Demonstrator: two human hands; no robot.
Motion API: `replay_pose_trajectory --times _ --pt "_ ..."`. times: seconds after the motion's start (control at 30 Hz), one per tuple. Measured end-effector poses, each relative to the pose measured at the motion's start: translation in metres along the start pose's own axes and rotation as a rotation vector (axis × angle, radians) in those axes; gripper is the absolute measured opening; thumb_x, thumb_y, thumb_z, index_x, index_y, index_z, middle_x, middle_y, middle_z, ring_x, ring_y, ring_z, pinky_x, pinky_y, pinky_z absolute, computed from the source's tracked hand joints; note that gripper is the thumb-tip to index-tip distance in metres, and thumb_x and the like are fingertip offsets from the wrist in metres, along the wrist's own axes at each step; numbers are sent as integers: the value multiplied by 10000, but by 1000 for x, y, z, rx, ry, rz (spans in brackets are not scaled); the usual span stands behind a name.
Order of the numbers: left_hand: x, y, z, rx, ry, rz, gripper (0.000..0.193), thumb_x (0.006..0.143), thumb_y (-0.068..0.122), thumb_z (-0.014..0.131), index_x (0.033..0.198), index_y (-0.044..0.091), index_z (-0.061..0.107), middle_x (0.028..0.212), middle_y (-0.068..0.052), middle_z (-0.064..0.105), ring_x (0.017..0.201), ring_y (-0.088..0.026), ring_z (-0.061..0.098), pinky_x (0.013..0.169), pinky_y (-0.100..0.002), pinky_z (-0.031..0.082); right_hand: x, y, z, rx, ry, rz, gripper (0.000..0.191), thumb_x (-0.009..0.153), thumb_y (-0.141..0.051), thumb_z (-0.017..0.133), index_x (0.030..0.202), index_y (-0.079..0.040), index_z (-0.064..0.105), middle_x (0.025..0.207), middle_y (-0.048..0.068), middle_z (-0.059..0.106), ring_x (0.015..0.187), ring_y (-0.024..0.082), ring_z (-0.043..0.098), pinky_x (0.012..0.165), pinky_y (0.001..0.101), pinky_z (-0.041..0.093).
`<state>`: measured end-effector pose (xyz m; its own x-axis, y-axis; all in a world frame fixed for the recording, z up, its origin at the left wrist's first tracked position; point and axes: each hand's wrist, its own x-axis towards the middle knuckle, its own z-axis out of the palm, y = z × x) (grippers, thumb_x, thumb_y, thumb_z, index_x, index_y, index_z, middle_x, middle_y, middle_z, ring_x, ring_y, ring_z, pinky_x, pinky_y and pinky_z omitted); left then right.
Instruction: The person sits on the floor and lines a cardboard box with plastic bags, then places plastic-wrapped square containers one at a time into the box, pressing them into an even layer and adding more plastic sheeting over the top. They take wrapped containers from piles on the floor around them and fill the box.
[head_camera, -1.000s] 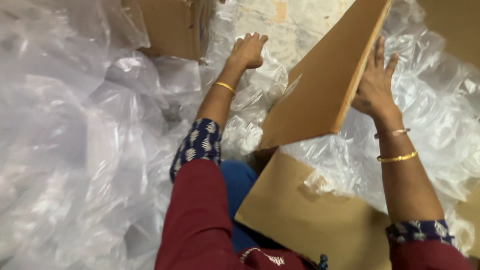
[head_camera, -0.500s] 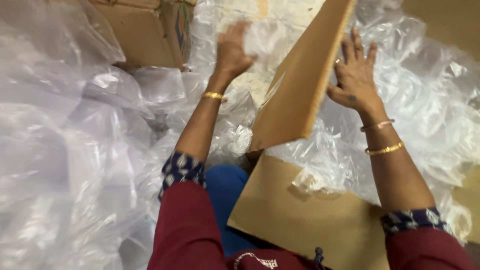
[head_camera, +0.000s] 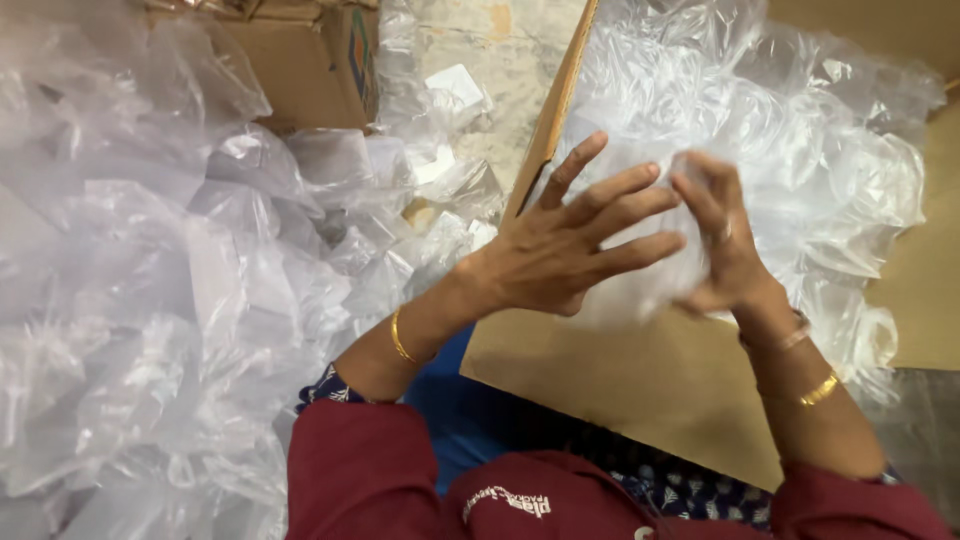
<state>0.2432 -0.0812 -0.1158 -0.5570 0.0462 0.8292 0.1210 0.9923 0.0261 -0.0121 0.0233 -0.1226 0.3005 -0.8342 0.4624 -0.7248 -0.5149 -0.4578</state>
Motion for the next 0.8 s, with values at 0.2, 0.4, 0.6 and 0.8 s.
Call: replay_pose_trajectory --times 0.2,0.4,0.6,0.8 --pt "-65 -85 -26 -49 719 -466 402 907 12 679 1280 61 537 1193 -90 614 1100 -277 604 985 -389 499 47 82 64 -444 -85 90 892 821 -356 844 1615 -229 458 1708 234 296 1590 461 258 1284 658 151" --pt "-140 -263 64 92 91 -955 360 892 101 721 1219 87 572 1076 -95 625 1045 -276 614 912 -430 493 54 123 88 -382 0 -41 680 869 -366 832 1461 -172 559 1684 223 334 1599 476 233 1289 664 65" --pt "-160 -337 145 502 -650 -1103 941 709 424 803 1523 149 419 1481 -145 436 1391 -480 328 1053 -783 263 53 129 88 -336 57 -42 631 885 -418 716 1378 -41 605 1544 278 454 1514 475 355 1271 633 150" --pt "-171 -375 159 597 -981 -1474 1348 442 796 842 1576 344 268 1704 -20 88 1480 -542 -99 1024 -865 -3 44 135 87 -370 68 6 538 978 -309 674 1386 38 615 1537 277 504 1508 472 414 1314 644 190"
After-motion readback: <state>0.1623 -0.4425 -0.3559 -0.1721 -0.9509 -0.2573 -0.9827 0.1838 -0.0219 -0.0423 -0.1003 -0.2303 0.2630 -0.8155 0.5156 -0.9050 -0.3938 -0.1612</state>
